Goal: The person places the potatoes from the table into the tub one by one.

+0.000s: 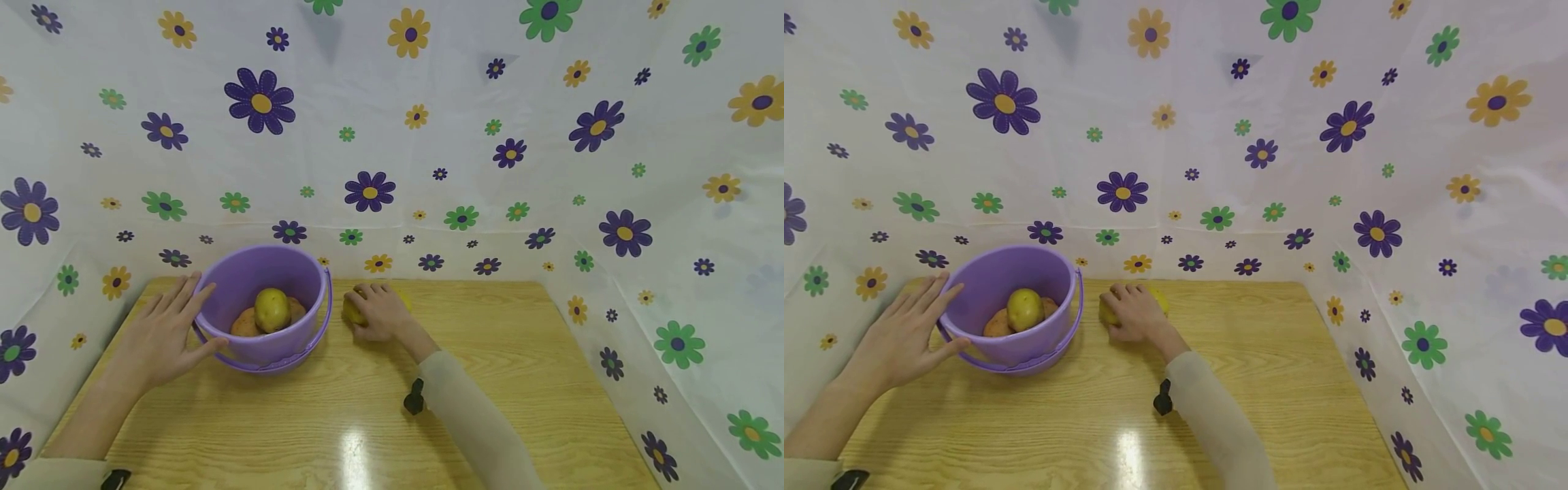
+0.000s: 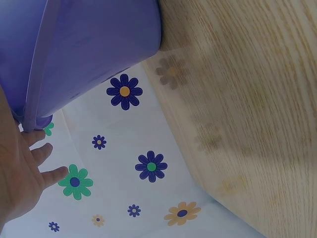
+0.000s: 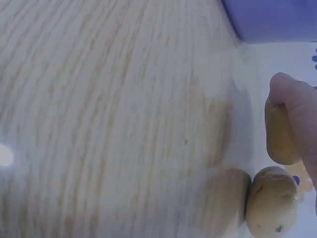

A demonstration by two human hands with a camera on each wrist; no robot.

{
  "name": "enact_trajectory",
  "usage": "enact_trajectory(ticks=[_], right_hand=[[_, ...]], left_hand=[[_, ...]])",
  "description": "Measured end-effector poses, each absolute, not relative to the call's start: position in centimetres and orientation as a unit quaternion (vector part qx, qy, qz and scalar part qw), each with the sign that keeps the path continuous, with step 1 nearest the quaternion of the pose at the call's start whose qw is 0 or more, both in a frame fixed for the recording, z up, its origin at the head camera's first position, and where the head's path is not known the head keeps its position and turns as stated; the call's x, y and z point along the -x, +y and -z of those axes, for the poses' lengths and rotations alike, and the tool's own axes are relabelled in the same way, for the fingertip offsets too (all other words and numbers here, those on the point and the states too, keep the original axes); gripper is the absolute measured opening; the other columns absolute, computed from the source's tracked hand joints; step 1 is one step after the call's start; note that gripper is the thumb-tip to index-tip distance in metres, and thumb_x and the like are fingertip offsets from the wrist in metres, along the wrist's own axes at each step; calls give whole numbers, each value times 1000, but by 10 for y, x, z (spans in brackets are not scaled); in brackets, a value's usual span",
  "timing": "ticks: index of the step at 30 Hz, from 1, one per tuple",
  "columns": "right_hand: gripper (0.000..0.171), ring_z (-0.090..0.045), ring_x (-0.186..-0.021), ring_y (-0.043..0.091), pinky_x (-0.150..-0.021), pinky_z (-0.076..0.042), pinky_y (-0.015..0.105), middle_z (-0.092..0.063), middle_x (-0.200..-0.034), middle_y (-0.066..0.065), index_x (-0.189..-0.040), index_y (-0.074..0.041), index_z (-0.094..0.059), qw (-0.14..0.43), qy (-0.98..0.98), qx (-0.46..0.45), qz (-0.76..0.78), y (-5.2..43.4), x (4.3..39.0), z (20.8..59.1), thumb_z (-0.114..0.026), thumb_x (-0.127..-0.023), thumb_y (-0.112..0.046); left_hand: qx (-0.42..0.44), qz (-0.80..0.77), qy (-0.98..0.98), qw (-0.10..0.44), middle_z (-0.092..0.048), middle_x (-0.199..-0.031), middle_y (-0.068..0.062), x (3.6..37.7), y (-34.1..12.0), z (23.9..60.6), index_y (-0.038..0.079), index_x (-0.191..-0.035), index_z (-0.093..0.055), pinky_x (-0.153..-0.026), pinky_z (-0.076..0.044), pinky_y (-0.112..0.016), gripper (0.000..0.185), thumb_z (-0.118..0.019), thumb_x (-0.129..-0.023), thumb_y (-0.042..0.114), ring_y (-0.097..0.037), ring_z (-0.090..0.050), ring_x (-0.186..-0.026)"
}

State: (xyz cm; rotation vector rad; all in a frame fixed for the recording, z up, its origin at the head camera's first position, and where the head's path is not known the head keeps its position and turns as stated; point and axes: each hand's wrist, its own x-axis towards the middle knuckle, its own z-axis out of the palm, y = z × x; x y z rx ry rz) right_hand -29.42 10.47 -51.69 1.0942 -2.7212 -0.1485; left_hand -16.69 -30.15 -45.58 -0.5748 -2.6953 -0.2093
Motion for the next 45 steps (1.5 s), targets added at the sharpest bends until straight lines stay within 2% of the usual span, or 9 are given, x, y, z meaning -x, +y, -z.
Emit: enact_trajectory(ticks=[5,11,20,31,45], right_hand=[[67,-62,-131,30,-118,-49,50,-59,-148,10,-148,-20,-54,122,-919,-375,21,107,291,513,-73,-91,-50],[66,-63,-127,30,-117,-49,49,-61,-145,11,-145,-19,-56,145,-915,-376,5,108,288,508,-75,-90,-49],[69,-64,-127,31,-116,-51,48,-61,-146,12,-146,-18,-56,158,-913,-375,5,110,284,501,-78,-88,-47],[69,-65,-123,27,-110,-56,44,-62,-145,7,-144,-20,-58,201,-911,-361,-7,114,280,496,-79,-84,-46],[71,-68,-119,30,-102,-60,46,-64,-141,11,-143,-18,-58,246,-896,-366,-48,120,272,488,-81,-81,-44]], left_hand=[[204,76,-958,187,-24,-175,-23,167,-301,456,10,-167,-30,-129,-25,-65,98,-67,-93,64,-45,-28,-160],[203,76,-959,183,-19,-176,-22,167,-301,455,9,-167,-29,-126,-28,-68,99,-66,-94,63,-41,-20,-165],[200,73,-959,185,-21,-175,-23,167,-302,456,9,-166,-30,-121,-33,-69,99,-67,-93,64,-43,-25,-162],[200,82,-959,186,-20,-176,-21,166,-302,455,9,-166,-32,-122,-31,-71,100,-68,-91,64,-42,-22,-164],[199,85,-959,183,-22,-176,-22,166,-301,454,9,-165,-33,-120,-32,-73,100,-69,-91,65,-43,-23,-163]])
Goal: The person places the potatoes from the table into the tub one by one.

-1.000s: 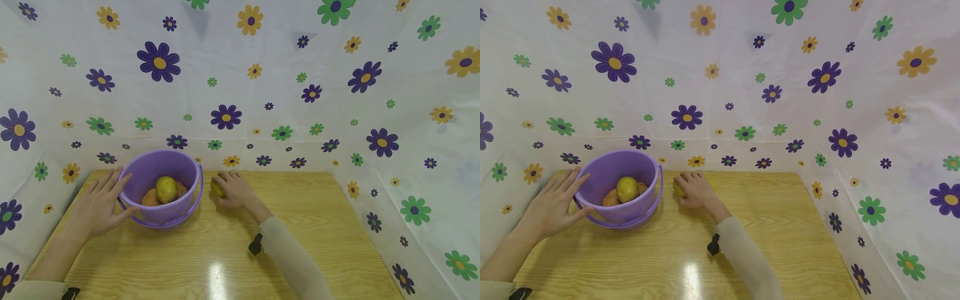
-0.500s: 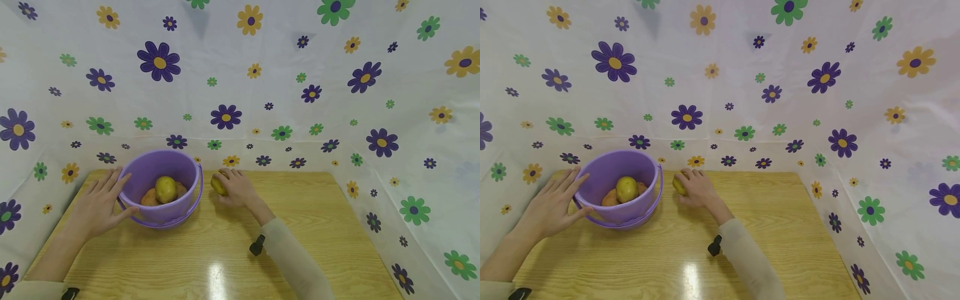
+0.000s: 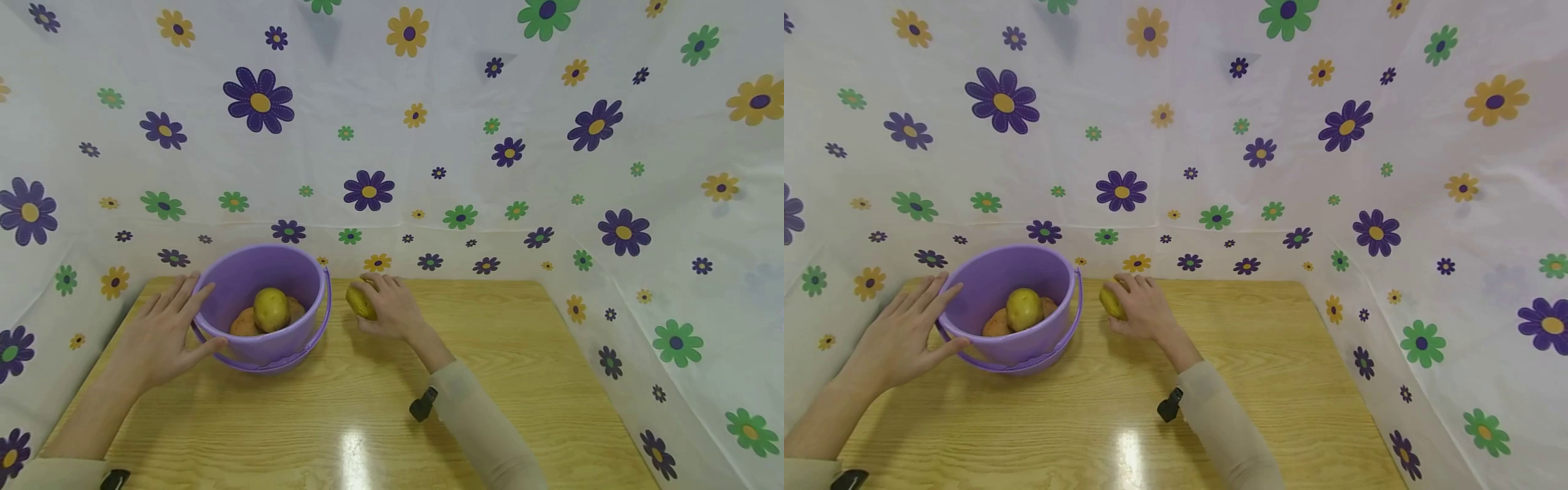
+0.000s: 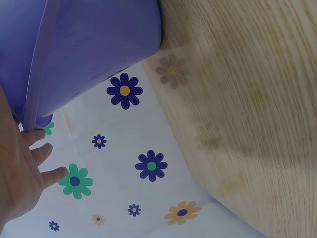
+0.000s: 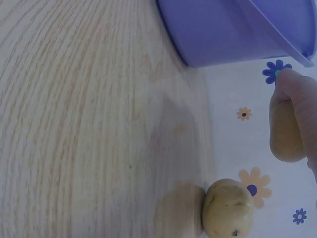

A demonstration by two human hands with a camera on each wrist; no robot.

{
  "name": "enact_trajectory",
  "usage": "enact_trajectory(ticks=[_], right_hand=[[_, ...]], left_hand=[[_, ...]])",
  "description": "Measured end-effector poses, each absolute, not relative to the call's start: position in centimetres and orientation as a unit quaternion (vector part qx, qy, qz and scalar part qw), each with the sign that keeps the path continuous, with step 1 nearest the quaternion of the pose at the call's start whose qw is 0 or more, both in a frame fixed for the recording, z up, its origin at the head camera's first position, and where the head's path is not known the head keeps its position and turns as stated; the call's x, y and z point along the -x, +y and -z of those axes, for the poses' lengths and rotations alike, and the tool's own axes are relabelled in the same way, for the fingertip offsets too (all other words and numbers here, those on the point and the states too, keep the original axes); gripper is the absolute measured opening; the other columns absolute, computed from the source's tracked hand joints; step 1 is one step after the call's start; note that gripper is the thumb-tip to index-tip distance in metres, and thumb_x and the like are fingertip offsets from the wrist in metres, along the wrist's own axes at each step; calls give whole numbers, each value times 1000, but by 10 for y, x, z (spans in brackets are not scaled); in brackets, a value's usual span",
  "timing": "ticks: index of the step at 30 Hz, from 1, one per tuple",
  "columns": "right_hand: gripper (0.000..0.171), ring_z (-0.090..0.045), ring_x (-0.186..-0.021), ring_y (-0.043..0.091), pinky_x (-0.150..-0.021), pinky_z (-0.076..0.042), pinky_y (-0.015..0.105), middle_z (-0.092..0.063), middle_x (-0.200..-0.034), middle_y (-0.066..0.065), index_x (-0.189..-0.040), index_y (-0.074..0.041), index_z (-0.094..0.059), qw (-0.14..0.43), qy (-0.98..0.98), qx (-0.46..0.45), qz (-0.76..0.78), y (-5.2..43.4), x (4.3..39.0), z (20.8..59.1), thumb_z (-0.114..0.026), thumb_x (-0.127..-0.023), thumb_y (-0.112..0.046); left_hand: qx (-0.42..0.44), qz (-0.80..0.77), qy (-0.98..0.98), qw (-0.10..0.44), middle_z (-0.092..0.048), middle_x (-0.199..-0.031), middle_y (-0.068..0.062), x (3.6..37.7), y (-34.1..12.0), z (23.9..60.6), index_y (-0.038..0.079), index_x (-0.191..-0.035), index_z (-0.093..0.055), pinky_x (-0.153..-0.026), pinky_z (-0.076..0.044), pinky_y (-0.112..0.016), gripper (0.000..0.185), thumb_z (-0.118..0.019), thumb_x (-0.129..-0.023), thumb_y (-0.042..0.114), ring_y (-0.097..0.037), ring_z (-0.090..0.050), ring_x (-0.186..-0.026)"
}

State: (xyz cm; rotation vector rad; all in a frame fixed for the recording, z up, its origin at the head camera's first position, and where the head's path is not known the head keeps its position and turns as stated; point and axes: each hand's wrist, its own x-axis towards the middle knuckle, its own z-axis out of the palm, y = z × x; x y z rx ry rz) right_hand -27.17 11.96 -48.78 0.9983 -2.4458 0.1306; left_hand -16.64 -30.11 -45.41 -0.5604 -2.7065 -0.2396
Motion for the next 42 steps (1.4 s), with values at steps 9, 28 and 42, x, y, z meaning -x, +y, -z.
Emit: enact_trajectory(ticks=[9,28,42], right_hand=[[69,-68,-116,30,-99,-59,45,-64,-142,10,-143,-18,-58,250,-896,-363,-61,120,270,476,-77,-82,-43],[68,-71,-113,28,-91,-60,40,-67,-137,10,-139,-16,-62,327,-858,-386,-88,114,266,454,-78,-79,-43],[67,-70,-107,27,-92,-60,39,-67,-137,11,-137,-15,-64,359,-838,-401,-95,105,263,434,-79,-77,-41]], left_hand=[[201,82,-959,183,-20,-176,-22,168,-302,454,8,-164,-35,-124,-27,-72,98,-68,-92,65,-43,-20,-164],[200,78,-960,182,-18,-177,-22,166,-301,454,8,-166,-32,-123,-28,-72,97,-66,-93,64,-43,-18,-165],[200,75,-960,183,-17,-177,-22,166,-303,455,8,-166,-31,-124,-27,-71,99,-65,-93,66,-43,-19,-164]])
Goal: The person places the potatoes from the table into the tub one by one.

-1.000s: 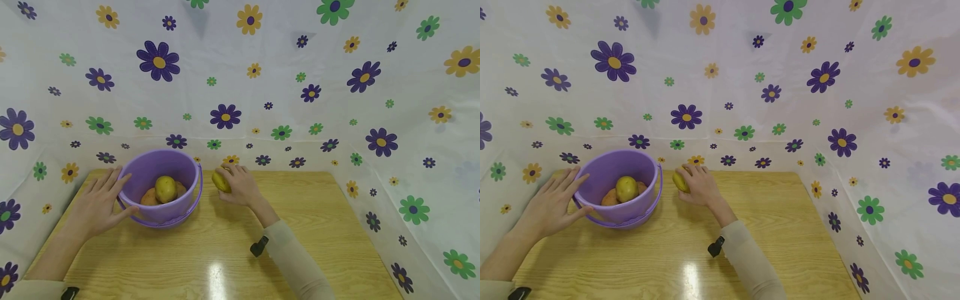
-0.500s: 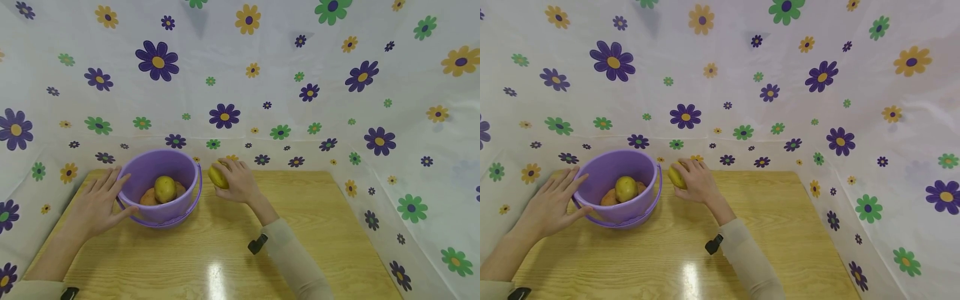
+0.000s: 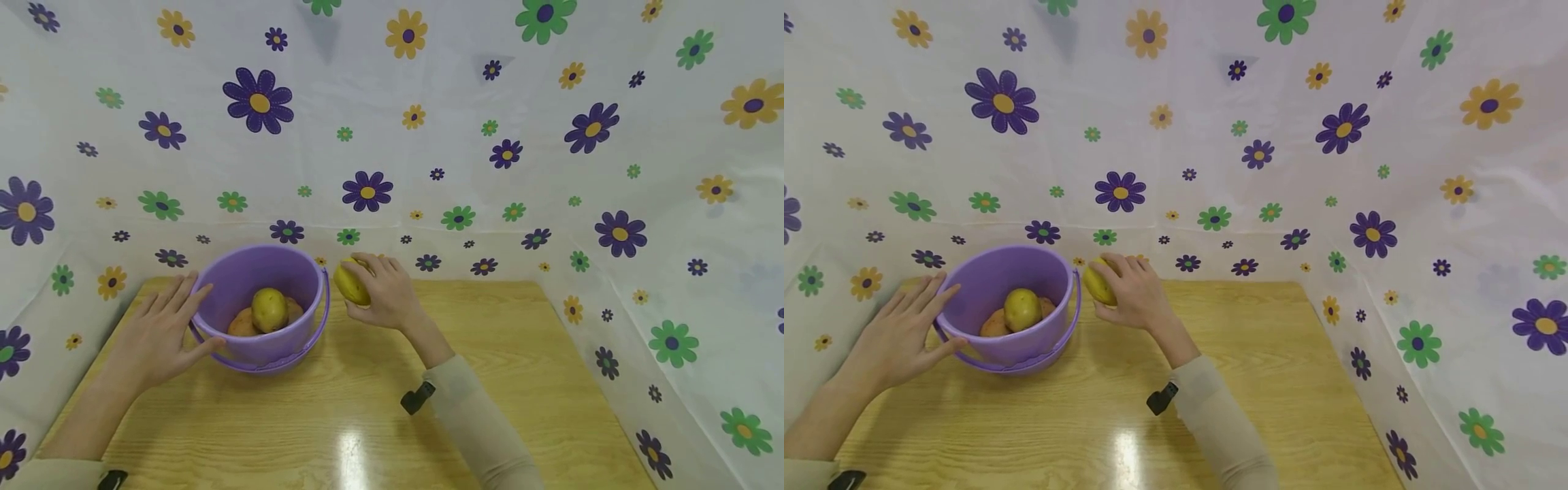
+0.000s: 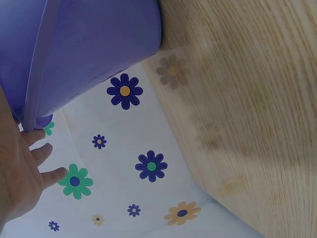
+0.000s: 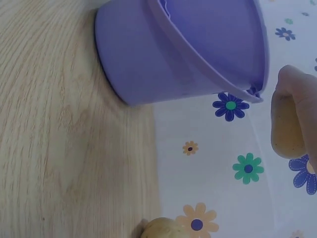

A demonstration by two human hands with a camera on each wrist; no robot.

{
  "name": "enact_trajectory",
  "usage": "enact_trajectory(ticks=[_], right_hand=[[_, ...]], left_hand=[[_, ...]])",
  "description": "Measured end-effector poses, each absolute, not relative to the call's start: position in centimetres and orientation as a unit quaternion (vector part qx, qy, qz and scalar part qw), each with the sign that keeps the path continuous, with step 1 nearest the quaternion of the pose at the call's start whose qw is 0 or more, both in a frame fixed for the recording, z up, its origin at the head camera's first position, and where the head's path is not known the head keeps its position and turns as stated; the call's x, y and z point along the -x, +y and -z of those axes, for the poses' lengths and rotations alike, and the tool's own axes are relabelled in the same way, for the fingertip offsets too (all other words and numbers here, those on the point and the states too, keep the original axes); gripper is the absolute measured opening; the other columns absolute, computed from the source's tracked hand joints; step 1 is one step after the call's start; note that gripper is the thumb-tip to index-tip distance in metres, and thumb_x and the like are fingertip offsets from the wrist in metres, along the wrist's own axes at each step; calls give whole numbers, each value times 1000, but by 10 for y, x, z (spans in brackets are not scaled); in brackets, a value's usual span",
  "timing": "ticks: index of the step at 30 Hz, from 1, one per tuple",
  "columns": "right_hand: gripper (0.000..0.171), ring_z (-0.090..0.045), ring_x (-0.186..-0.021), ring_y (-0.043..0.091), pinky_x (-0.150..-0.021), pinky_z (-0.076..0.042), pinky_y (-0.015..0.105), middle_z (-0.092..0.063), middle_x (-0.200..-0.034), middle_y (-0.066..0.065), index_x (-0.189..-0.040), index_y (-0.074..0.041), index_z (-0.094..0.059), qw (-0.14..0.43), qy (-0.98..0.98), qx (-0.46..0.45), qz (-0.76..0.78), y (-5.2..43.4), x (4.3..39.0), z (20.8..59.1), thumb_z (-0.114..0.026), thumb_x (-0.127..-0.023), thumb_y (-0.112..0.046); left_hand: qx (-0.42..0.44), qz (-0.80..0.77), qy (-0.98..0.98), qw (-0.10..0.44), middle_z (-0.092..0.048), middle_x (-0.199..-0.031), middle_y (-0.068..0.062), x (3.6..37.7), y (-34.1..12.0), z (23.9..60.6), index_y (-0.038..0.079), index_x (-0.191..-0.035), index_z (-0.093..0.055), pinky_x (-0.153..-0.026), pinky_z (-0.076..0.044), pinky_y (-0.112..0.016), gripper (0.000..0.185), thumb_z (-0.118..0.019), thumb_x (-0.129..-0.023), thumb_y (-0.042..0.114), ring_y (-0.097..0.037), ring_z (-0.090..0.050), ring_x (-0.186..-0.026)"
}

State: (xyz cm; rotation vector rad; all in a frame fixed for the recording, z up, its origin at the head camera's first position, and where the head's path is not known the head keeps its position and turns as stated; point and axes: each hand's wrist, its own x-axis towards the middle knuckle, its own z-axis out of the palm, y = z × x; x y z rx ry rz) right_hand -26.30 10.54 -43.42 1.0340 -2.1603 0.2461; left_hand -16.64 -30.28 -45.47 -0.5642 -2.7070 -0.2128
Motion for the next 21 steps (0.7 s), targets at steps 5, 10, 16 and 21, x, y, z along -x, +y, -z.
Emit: enact_trajectory(ticks=[5,10,16,21], right_hand=[[67,-70,-111,28,-96,-60,38,-67,-139,11,-139,-15,-64,358,-837,-403,-97,102,260,428,-79,-79,-41],[67,-71,-115,28,-98,-60,40,-67,-138,11,-139,-15,-64,360,-834,-406,-100,97,259,420,-80,-79,-41],[68,-71,-118,28,-102,-60,41,-67,-139,11,-140,-15,-64,358,-830,-416,-101,88,258,410,-82,-80,-43],[68,-70,-119,28,-103,-59,39,-67,-139,11,-139,-15,-64,361,-824,-424,-107,81,258,402,-82,-81,-45]], left_hand=[[202,75,-959,185,-18,-177,-22,168,-303,456,8,-166,-31,-124,-28,-70,99,-65,-93,67,-44,-21,-164],[201,79,-959,182,-18,-177,-22,170,-304,455,8,-166,-32,-124,-27,-71,99,-65,-93,66,-45,-20,-163],[201,82,-959,182,-18,-177,-21,171,-304,455,8,-166,-32,-124,-27,-72,98,-65,-93,65,-45,-20,-164],[204,84,-958,183,-16,-177,-20,170,-303,454,7,-166,-32,-124,-26,-73,98,-66,-94,64,-43,-17,-165]])
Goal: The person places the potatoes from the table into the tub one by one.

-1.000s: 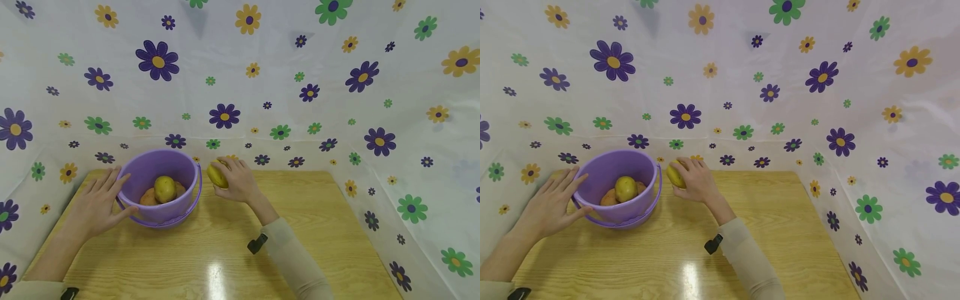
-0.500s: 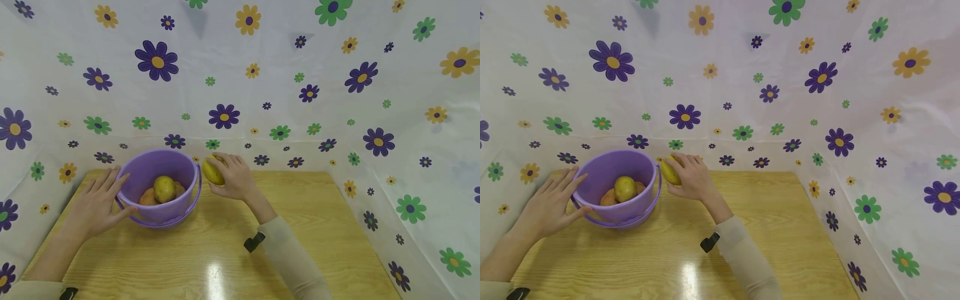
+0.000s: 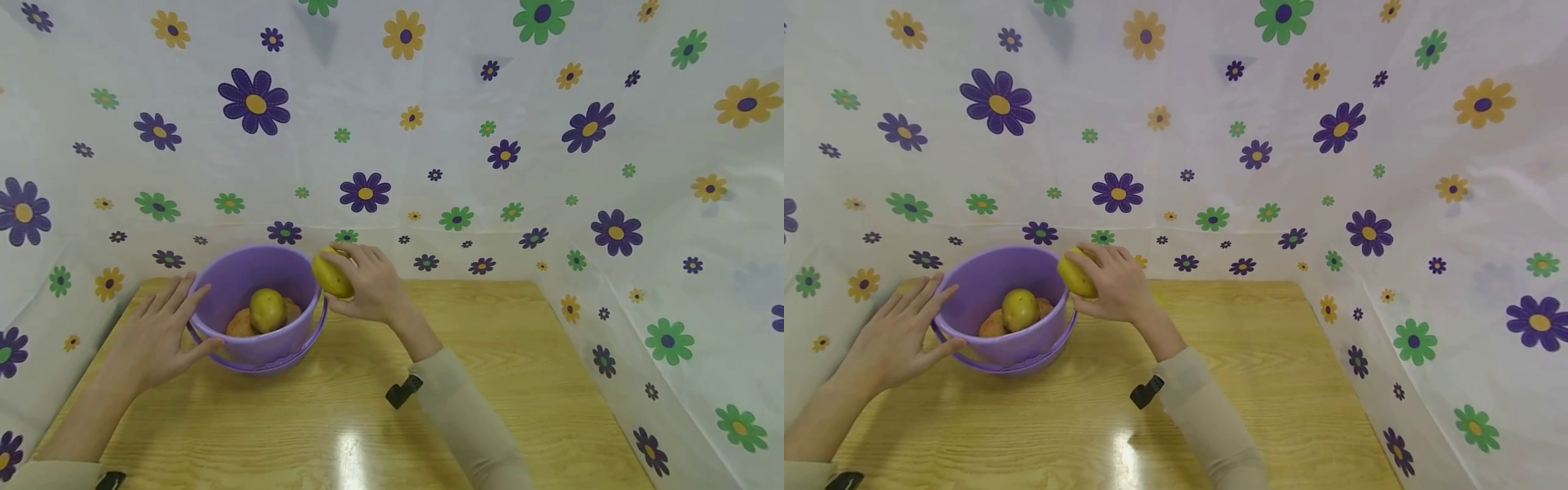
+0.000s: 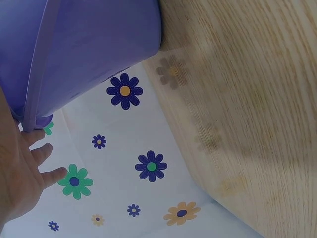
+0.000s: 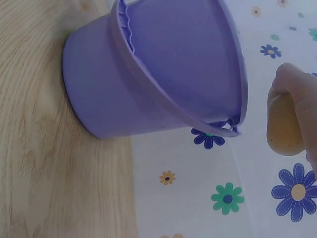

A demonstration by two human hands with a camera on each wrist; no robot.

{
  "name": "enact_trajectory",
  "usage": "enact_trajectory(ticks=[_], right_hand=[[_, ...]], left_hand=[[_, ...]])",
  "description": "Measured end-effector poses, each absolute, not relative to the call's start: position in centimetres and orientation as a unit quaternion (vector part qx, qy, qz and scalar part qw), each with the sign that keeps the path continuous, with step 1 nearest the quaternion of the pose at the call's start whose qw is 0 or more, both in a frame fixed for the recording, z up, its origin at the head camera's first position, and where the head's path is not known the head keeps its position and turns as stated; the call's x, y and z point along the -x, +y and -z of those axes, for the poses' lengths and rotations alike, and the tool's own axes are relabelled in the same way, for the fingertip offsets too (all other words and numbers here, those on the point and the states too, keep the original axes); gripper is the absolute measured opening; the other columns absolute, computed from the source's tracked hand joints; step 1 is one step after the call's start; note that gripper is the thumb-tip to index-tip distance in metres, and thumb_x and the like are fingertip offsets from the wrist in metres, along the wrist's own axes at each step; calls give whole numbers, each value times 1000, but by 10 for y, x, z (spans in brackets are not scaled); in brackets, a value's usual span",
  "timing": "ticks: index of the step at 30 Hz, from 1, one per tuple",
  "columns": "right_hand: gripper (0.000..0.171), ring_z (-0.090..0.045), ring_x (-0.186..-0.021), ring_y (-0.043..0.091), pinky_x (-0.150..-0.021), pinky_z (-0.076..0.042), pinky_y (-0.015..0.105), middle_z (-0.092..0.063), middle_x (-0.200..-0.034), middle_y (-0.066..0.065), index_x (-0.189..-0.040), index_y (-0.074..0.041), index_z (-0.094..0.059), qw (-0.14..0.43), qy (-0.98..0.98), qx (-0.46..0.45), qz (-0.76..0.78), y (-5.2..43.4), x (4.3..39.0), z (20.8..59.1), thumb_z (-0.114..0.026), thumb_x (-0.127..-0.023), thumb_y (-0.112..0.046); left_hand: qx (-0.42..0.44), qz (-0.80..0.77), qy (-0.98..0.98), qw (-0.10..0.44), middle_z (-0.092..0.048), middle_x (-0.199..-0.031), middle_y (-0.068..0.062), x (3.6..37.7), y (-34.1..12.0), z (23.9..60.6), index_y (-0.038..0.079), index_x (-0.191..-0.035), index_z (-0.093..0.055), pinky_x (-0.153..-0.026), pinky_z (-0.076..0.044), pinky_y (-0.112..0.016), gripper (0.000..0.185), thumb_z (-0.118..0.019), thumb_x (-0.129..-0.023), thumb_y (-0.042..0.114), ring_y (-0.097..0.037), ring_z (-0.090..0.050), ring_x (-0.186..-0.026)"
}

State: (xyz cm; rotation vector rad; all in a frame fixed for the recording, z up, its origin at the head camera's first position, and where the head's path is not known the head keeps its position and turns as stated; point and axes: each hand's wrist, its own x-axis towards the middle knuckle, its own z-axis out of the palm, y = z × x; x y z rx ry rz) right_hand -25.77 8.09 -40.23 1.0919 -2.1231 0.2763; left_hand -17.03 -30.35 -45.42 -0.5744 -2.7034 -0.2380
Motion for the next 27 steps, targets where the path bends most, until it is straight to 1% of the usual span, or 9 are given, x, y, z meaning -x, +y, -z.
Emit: enact_trajectory(ticks=[10,13,17,20,23,27], right_hand=[[69,-70,-121,26,-103,-59,38,-66,-139,9,-139,-16,-64,360,-813,-445,-104,67,260,396,-83,-80,-47],[70,-70,-119,25,-102,-59,37,-66,-139,9,-139,-17,-64,363,-809,-451,-98,62,260,395,-83,-80,-49],[70,-71,-115,25,-102,-59,36,-66,-139,8,-139,-17,-64,366,-805,-459,-90,56,261,393,-82,-81,-52],[68,-72,-113,25,-101,-60,37,-66,-138,8,-139,-17,-63,366,-802,-464,-86,54,261,393,-80,-83,-54],[68,-71,-116,25,-102,-59,37,-66,-140,8,-140,-17,-63,361,-801,-470,-85,51,262,393,-79,-85,-54],[69,-69,-121,24,-104,-58,37,-65,-141,9,-140,-17,-63,352,-802,-476,-81,47,262,393,-80,-84,-53]], left_hand=[[204,83,-958,183,-18,-177,-21,169,-303,454,7,-164,-34,-121,-30,-73,97,-67,-93,64,-44,-20,-164],[205,83,-958,184,-17,-177,-21,169,-302,454,6,-165,-33,-122,-29,-73,97,-66,-93,64,-44,-20,-164],[205,83,-957,186,-16,-177,-21,168,-302,455,6,-165,-33,-126,-26,-71,97,-66,-94,64,-43,-18,-165],[202,82,-958,185,-17,-177,-21,167,-302,454,6,-164,-34,-124,-27,-71,98,-65,-93,66,-43,-19,-164],[199,81,-959,183,-17,-177,-21,167,-301,454,6,-164,-34,-123,-28,-70,99,-65,-93,67,-43,-20,-164],[198,83,-959,184,-17,-177,-20,166,-301,455,7,-165,-34,-125,-27,-70,98,-65,-93,66,-42,-20,-164]])
